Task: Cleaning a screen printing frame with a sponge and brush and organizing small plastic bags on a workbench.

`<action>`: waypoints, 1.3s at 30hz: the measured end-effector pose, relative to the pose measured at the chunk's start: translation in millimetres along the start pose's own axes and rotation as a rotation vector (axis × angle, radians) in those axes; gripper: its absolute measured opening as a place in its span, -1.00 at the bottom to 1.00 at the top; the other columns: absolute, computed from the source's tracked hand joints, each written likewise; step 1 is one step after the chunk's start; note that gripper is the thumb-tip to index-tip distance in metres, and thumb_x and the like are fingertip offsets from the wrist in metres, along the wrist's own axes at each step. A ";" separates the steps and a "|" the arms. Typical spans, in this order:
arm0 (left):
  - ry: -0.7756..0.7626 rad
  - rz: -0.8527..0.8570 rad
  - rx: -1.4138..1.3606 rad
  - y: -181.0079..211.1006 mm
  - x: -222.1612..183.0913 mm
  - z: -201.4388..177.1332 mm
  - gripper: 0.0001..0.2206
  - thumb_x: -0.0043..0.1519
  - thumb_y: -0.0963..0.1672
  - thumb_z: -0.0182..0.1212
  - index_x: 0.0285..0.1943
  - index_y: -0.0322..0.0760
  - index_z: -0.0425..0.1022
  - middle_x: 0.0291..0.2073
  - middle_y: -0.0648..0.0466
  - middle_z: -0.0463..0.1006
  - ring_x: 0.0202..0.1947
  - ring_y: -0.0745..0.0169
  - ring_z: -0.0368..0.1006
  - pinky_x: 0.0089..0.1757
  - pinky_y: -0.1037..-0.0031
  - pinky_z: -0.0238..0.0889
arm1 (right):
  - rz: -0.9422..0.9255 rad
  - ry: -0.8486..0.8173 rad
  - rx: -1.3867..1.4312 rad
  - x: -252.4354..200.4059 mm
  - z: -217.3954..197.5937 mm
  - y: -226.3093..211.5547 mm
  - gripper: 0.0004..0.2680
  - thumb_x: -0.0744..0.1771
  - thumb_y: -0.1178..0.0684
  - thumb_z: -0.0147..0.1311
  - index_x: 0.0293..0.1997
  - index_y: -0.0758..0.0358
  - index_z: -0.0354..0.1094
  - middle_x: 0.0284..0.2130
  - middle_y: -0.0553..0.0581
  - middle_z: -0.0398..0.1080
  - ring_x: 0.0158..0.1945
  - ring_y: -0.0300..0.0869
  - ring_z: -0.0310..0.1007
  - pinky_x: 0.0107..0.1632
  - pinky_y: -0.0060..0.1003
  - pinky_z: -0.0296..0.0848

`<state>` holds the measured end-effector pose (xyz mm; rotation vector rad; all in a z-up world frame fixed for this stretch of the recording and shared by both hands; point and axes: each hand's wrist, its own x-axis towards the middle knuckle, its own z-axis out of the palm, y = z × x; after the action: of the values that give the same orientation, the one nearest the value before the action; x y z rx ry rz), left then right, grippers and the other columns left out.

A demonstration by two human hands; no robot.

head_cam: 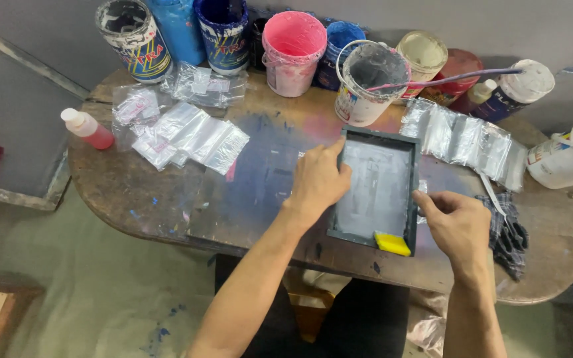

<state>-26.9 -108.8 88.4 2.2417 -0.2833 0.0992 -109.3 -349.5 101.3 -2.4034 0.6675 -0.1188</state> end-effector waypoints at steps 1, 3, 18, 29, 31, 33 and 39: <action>0.003 -0.003 -0.001 7.6 -0.4 4.1 -0.52 0.11 -0.15 0.10 0.27 -0.35 0.51 -0.21 -0.33 0.61 -0.09 -0.39 0.59 -0.06 -0.04 0.47 | -0.003 -0.002 -0.002 -6.9 -8.6 -6.6 -0.82 0.30 -0.23 0.32 -0.23 -0.06 0.61 -0.53 0.01 0.51 -0.33 -0.11 0.52 -0.23 -0.18 0.44; -0.120 -0.053 0.041 23.3 0.4 11.9 -0.44 0.15 -0.15 0.03 0.43 -0.26 0.38 -0.24 -0.30 0.59 -0.22 -0.43 0.52 -0.15 -0.08 0.40 | -0.001 -0.004 -0.118 -20.4 -25.9 -20.2 -0.72 0.34 -0.14 0.25 -0.18 0.33 0.64 -0.34 0.15 0.62 -0.23 -0.15 0.56 -0.07 -0.24 0.44; -0.228 0.015 -0.107 74.5 2.5 58.5 -0.42 0.13 -0.18 -0.01 0.43 -0.38 0.35 -0.17 -0.39 0.56 -0.19 -0.39 0.53 -0.17 0.04 0.44 | 0.119 0.094 -0.281 -4.4 -51.4 45.0 -0.75 0.30 -0.20 0.20 -0.19 0.12 0.67 -0.35 0.05 0.63 -0.15 -0.15 0.56 0.04 -0.23 0.38; -0.194 -0.036 0.172 -15.7 43.0 50.3 -0.67 0.19 -0.23 0.06 0.07 -0.11 0.65 -0.15 -0.08 0.64 -0.20 -0.26 0.56 -0.22 -0.01 0.43 | 0.106 0.228 -0.240 -0.2 -65.2 73.0 -0.77 0.32 -0.16 0.23 -0.19 0.16 0.66 -0.42 0.08 0.59 -0.23 -0.17 0.54 -0.03 -0.27 0.39; -0.218 -0.049 0.251 -37.7 52.8 57.7 -0.54 0.06 -0.29 0.04 0.02 0.03 0.69 -0.16 -0.02 0.62 -0.20 -0.27 0.54 -0.23 0.00 0.41 | 0.100 0.239 -0.239 0.3 -66.1 70.5 -0.77 0.33 -0.15 0.24 -0.18 0.19 0.66 -0.41 0.07 0.59 -0.21 -0.16 0.55 0.00 -0.27 0.40; -0.241 -0.016 0.300 -49.0 57.0 67.8 -0.82 0.14 -0.26 0.06 -0.36 -0.19 0.58 -0.32 -0.04 0.52 -0.32 -0.27 0.48 -0.35 0.01 0.32 | 0.132 0.230 -0.198 -1.6 -66.8 67.9 -0.77 0.32 -0.13 0.24 -0.16 0.19 0.65 -0.38 0.11 0.60 -0.19 -0.12 0.55 0.03 -0.24 0.40; -0.193 0.199 0.236 -48.3 65.0 101.4 -0.85 0.25 -0.11 0.23 -0.19 -0.13 0.73 -0.36 0.00 0.49 -0.30 -0.26 0.53 -0.30 -0.02 0.36 | 0.123 0.207 -0.251 4.1 -60.4 68.4 -0.77 0.31 -0.16 0.19 -0.19 0.12 0.66 -0.44 0.10 0.59 -0.25 -0.11 0.54 -0.04 -0.20 0.37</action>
<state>45.1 -168.7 -1.4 2.4556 -0.6278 0.0220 -150.2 -430.9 107.9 -2.6034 0.9742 -0.2474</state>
